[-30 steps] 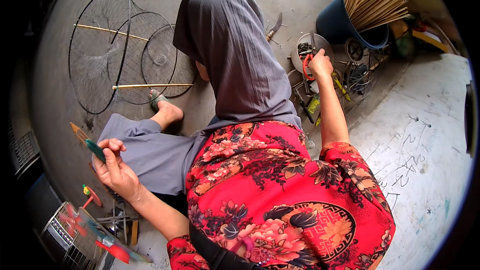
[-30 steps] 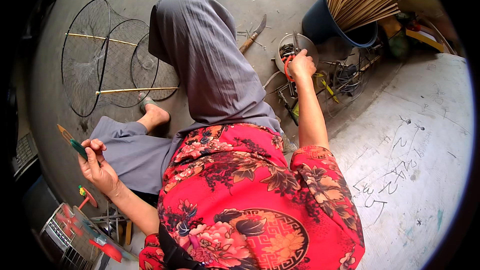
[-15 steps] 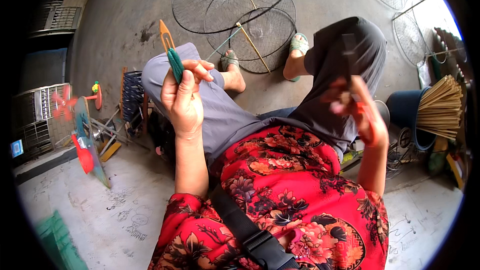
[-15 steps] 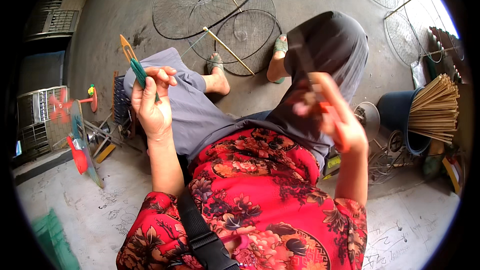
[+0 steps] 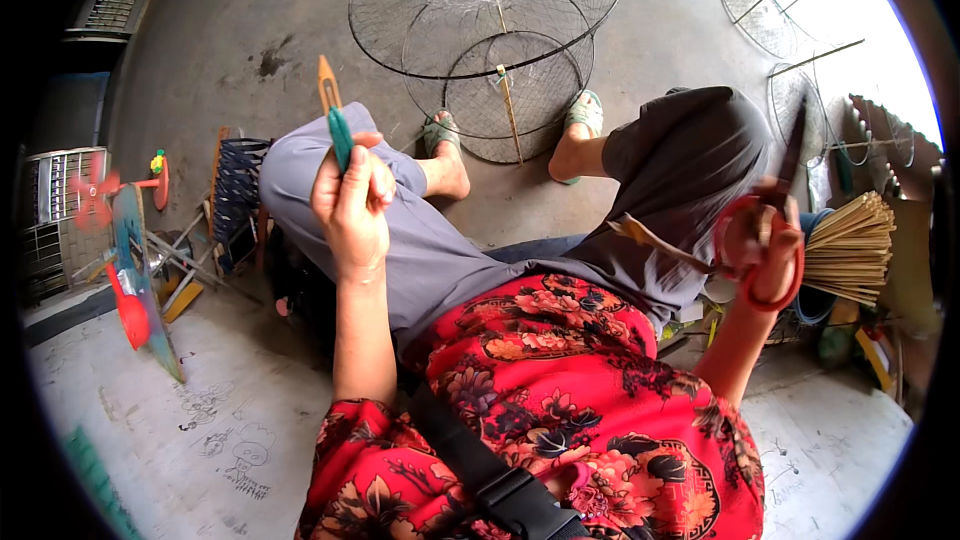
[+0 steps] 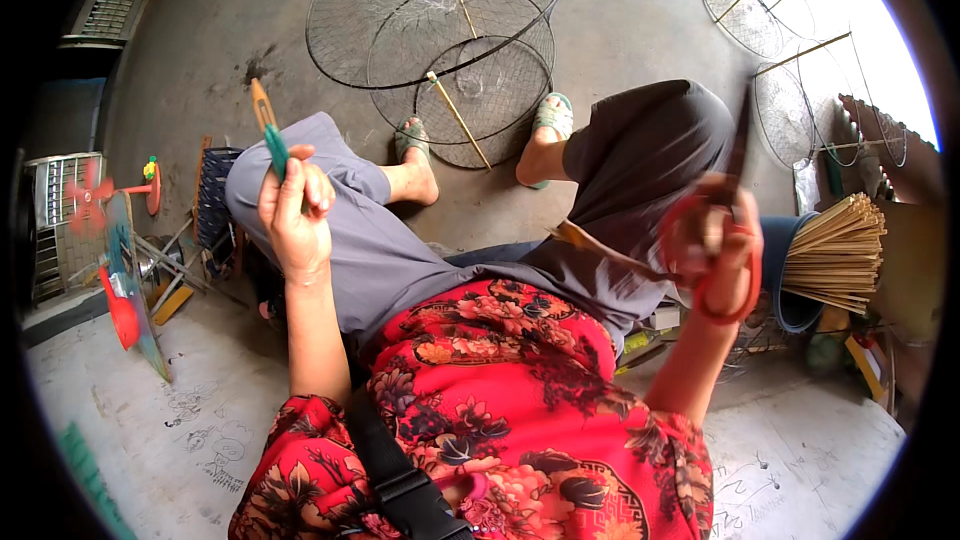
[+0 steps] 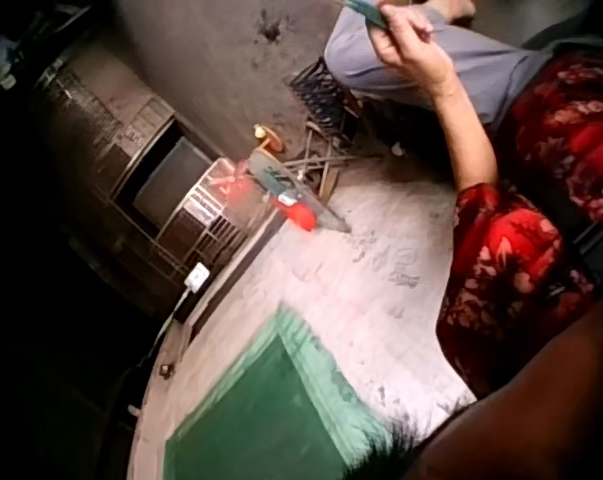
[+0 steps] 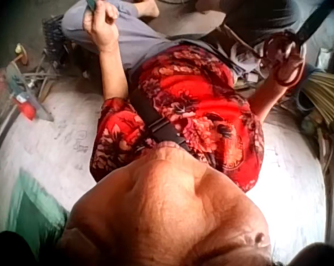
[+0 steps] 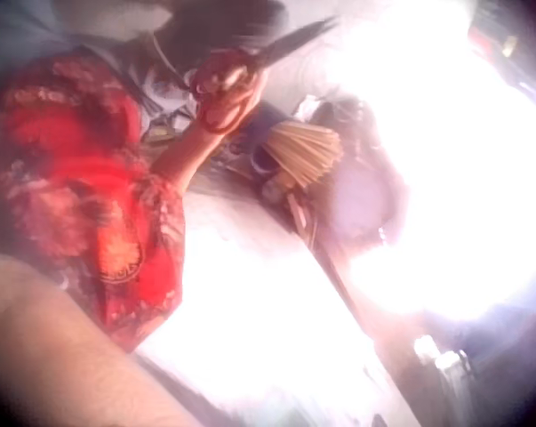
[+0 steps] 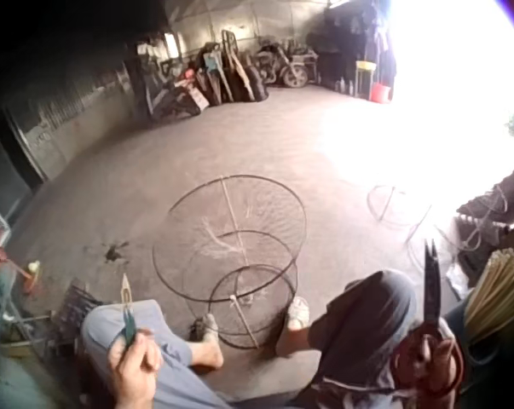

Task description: The person is repairing a wire mesh fishing net using a green plastic needle tool and string. They weave the string through the mesh, knotting it to the wire frame, and occasionally using scissors to cut the thread.

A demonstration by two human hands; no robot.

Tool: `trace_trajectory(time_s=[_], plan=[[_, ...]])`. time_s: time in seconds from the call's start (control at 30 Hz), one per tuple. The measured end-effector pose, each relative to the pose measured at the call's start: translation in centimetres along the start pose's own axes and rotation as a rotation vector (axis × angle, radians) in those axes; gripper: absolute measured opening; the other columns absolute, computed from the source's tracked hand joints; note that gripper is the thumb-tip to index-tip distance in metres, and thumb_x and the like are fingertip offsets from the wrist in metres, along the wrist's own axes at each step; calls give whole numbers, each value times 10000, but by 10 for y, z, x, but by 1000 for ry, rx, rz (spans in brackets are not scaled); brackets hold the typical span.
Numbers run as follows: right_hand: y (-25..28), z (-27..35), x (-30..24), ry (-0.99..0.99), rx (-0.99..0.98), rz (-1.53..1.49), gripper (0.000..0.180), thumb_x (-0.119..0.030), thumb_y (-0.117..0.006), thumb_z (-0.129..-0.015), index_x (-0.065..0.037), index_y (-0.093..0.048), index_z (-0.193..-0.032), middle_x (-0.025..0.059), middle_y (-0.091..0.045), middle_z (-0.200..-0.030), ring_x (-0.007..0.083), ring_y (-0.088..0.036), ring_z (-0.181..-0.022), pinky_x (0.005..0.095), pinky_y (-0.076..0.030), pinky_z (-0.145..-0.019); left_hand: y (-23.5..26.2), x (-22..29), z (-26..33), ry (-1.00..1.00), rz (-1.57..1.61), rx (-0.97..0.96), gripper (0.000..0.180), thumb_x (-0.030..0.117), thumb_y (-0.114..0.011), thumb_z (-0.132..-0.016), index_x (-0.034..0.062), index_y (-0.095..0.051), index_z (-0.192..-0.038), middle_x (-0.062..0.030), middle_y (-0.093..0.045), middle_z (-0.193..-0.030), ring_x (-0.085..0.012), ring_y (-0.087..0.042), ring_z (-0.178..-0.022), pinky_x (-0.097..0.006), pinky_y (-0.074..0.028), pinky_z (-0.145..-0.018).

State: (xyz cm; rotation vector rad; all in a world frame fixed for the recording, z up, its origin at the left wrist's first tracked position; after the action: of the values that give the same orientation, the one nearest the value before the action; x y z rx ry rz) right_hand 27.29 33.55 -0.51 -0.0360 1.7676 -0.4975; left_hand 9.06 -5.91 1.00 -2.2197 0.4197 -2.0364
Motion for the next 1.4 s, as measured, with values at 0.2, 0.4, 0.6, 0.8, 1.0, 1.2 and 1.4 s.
trace_trajectory(time_s=[0.2,0.4,0.6,0.8,1.0,1.2,1.4], plan=[[221,148,126,-442,927,1117,331,-186,-686,-933,-39,-584,-1211,101,-690,-1028,204,-663,-876,318,-536,-797,-47,-80,24,483,55,-182,237,227,-542,-1051,18,-645,-1090,22,-533,-692,-55,-465,-584,-201,-360,-520],[171,109,101,-836,376,1800,489,-292,-690,-894,-28,-567,-1287,212,-686,-1143,378,-676,-1031,464,-534,-877,-49,-82,34,437,-129,-354,238,245,-529,-1058,39,-632,-1116,26,-547,-716,-55,-490,-617,-200,-396,-567],[-124,-31,23,15,-210,717,509,-125,-780,-831,-36,-606,-1301,141,-676,-1164,222,-650,-1073,364,-495,-966,-96,-78,56,14,-370,-524,235,187,-572,-1008,-6,-572,-1141,-99,-628,-834,-243,-622,-730,-342,-498,-676],[-181,-51,70,415,-562,842,389,-25,-691,-802,-42,-637,-1187,165,-647,-1166,349,-616,-1083,436,-517,-906,-60,-15,50,-383,-736,-387,284,90,-638,-930,-27,-535,-1167,-107,-616,-846,-247,-581,-692,-366,-485,-663],[-176,-33,81,-225,-1411,1009,149,-184,-648,-935,-55,-692,-996,162,-683,-762,307,-672,-715,406,-538,-668,-9,-8,47,241,311,-78,227,7,-572,-954,14,-595,-1179,71,-485,-711,-15,-329,-545,-213,-332,-540],[-148,-148,-5,446,30,1234,187,-56,-588,-952,-65,-697,-1103,86,-737,-971,218,-707,-851,342,-548,-756,6,-51,53,457,-75,-223,167,137,-521,-1039,37,-608,-1141,29,-530,-727,-22,-390,-590,-188,-320,-516],[-182,-170,111,508,-703,1595,339,-107,-635,-907,-76,-566,-1237,134,-697,-948,320,-687,-892,402,-534,-770,14,-112,68,659,-409,-439,406,239,-582,-1032,-17,-508,-1339,-97,-599,-1145,-143,-634,-951,-237,-542,-733]])
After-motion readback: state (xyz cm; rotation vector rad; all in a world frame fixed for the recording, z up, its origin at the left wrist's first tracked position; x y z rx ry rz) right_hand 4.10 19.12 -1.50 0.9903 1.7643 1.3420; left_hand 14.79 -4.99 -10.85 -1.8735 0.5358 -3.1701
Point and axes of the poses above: each hand's wrist, its own z-axis away from the middle knuckle, its own y-axis out of the back of the hand, x = y × z, the point moved 5 cm from there along -z, towards the middle knuckle
